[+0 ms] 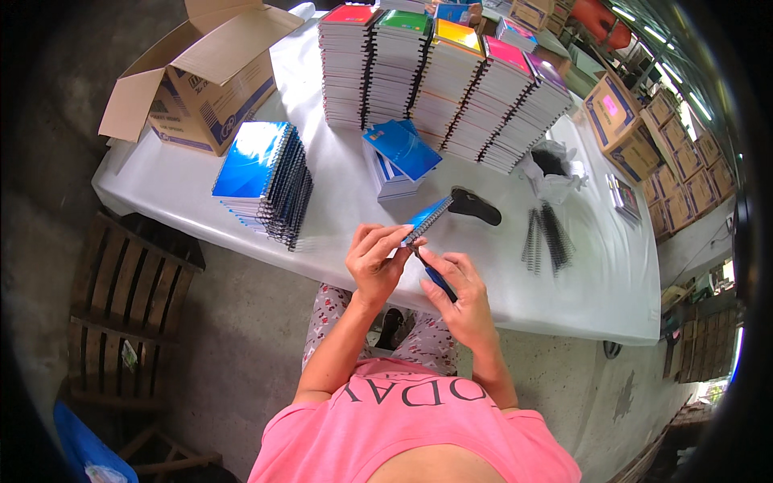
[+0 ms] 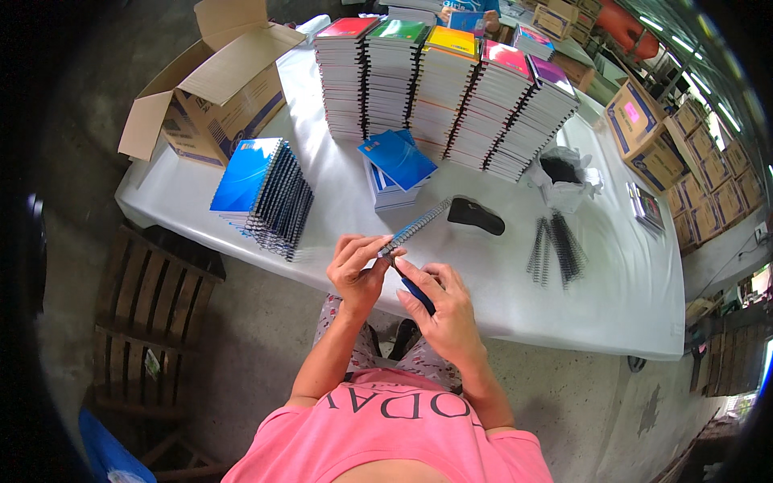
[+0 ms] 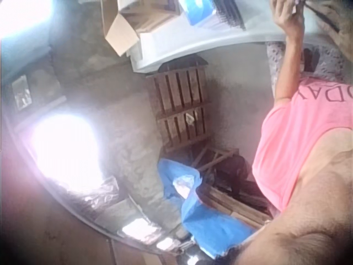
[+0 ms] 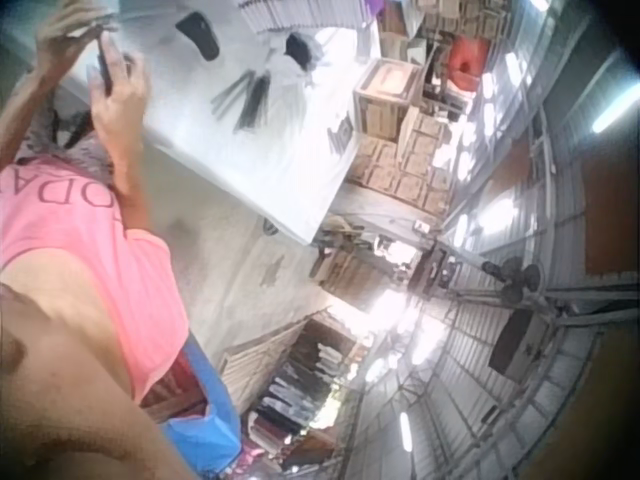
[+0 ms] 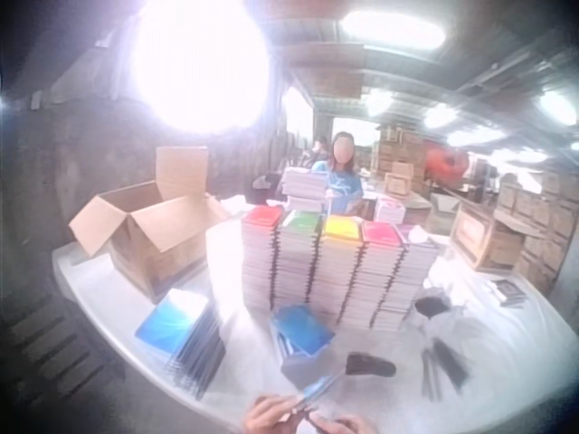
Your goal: The person uses a pair of pliers to trim excess wire from the spiral binding of notebooks and manually bends the metal wire ends.
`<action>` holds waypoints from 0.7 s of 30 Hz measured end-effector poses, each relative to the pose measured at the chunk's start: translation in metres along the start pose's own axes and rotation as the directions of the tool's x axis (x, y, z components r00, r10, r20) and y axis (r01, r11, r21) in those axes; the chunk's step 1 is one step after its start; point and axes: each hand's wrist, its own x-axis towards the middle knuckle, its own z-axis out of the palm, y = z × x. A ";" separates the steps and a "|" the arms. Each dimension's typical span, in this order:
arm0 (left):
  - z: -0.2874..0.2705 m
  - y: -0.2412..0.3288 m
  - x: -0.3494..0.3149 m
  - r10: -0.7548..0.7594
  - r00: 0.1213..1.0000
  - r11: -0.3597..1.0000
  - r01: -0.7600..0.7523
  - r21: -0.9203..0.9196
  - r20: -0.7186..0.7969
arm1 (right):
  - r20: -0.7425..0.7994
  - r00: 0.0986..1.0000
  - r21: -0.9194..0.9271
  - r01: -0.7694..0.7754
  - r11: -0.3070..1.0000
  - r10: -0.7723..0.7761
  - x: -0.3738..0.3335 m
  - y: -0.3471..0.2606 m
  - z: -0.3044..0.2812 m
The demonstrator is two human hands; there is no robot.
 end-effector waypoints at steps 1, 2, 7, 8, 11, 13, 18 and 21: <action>0.001 0.000 -0.002 0.010 1.000 1.000 -0.010 0.015 -0.008 | 0.039 0.998 0.163 -0.052 0.985 0.046 -0.001 0.000 0.000; 0.001 -0.001 -0.003 0.024 1.000 0.999 -0.023 0.030 -0.018 | 0.084 0.993 0.319 -0.105 0.942 0.083 -0.001 0.001 0.000; 0.003 -0.004 -0.009 0.087 0.994 0.996 -0.089 -0.030 -0.059 | 0.416 0.885 0.823 -0.465 0.326 0.212 -0.013 0.028 0.008; 0.003 -0.003 -0.007 0.086 0.995 0.996 -0.087 -0.023 -0.052 | 0.341 0.915 0.787 -0.403 0.467 0.216 -0.014 0.032 0.011; 0.004 -0.004 0.000 0.041 0.996 0.999 -0.042 -0.003 -0.085 | 0.121 0.982 0.554 -0.190 0.811 0.147 -0.014 0.039 0.016; 0.001 -0.005 0.004 -0.097 0.980 0.991 0.079 -0.112 -0.171 | 0.059 0.989 0.149 -0.146 0.978 0.138 -0.010 0.044 -0.004; -0.006 0.004 0.003 -0.437 0.889 0.847 0.356 -0.394 -0.137 | -0.118 0.949 -0.648 -0.296 0.701 0.292 -0.036 0.125 -0.020; -0.006 0.010 0.003 -0.481 0.872 0.788 0.385 -0.480 -0.090 | -0.194 0.924 -0.648 -0.374 0.664 0.330 -0.035 0.151 -0.020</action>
